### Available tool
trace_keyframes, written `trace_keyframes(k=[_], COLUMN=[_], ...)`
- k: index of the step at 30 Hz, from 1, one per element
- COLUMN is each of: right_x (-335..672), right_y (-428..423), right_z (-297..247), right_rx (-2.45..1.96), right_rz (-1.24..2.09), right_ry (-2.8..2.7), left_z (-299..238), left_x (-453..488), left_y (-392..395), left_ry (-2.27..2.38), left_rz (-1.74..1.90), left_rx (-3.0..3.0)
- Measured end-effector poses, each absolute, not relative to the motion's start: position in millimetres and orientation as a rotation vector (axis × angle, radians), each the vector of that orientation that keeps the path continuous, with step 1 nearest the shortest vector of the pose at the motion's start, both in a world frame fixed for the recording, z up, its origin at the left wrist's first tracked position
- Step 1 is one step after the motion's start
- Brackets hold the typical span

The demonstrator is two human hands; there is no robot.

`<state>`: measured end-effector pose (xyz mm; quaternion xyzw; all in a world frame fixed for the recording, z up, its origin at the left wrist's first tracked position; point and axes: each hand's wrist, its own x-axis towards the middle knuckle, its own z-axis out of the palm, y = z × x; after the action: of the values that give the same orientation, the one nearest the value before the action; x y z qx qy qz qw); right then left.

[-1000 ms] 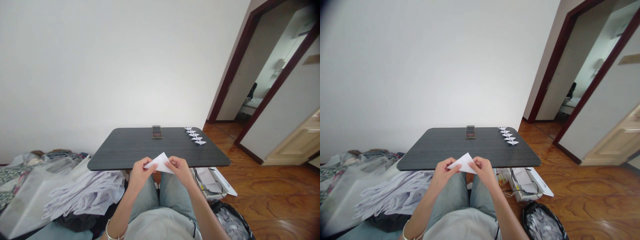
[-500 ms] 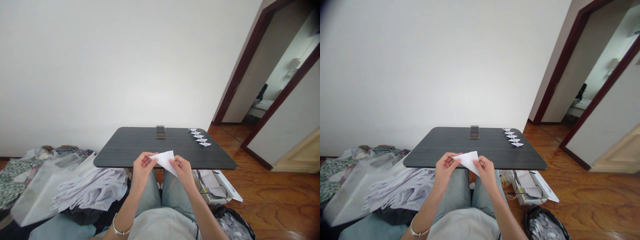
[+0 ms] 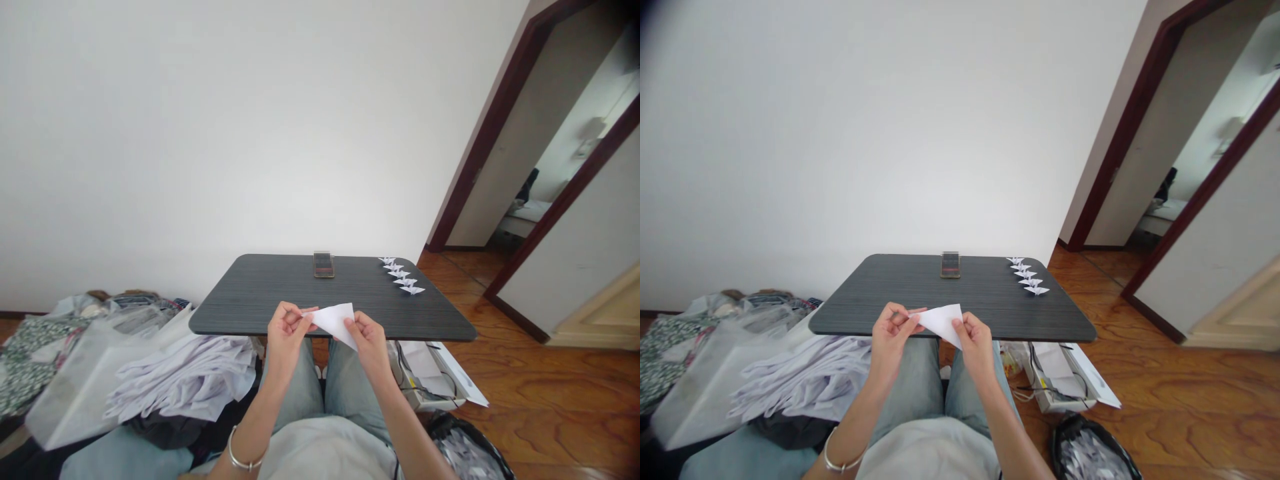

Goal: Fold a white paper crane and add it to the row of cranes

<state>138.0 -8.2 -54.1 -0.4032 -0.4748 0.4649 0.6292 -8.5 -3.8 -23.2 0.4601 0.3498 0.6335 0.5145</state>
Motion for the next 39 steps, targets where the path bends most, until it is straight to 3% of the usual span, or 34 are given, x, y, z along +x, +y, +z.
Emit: trace_keyframes(k=[39], right_x=[134.1], right_y=[-11.0], right_z=[-55.0], right_rx=[-0.908], right_rz=[1.04], right_ry=[-1.017], left_z=[-22.2], left_x=[-11.1], left_y=[-4.0], left_ry=[0.886], left_rz=[1.601], left_rx=[1.048])
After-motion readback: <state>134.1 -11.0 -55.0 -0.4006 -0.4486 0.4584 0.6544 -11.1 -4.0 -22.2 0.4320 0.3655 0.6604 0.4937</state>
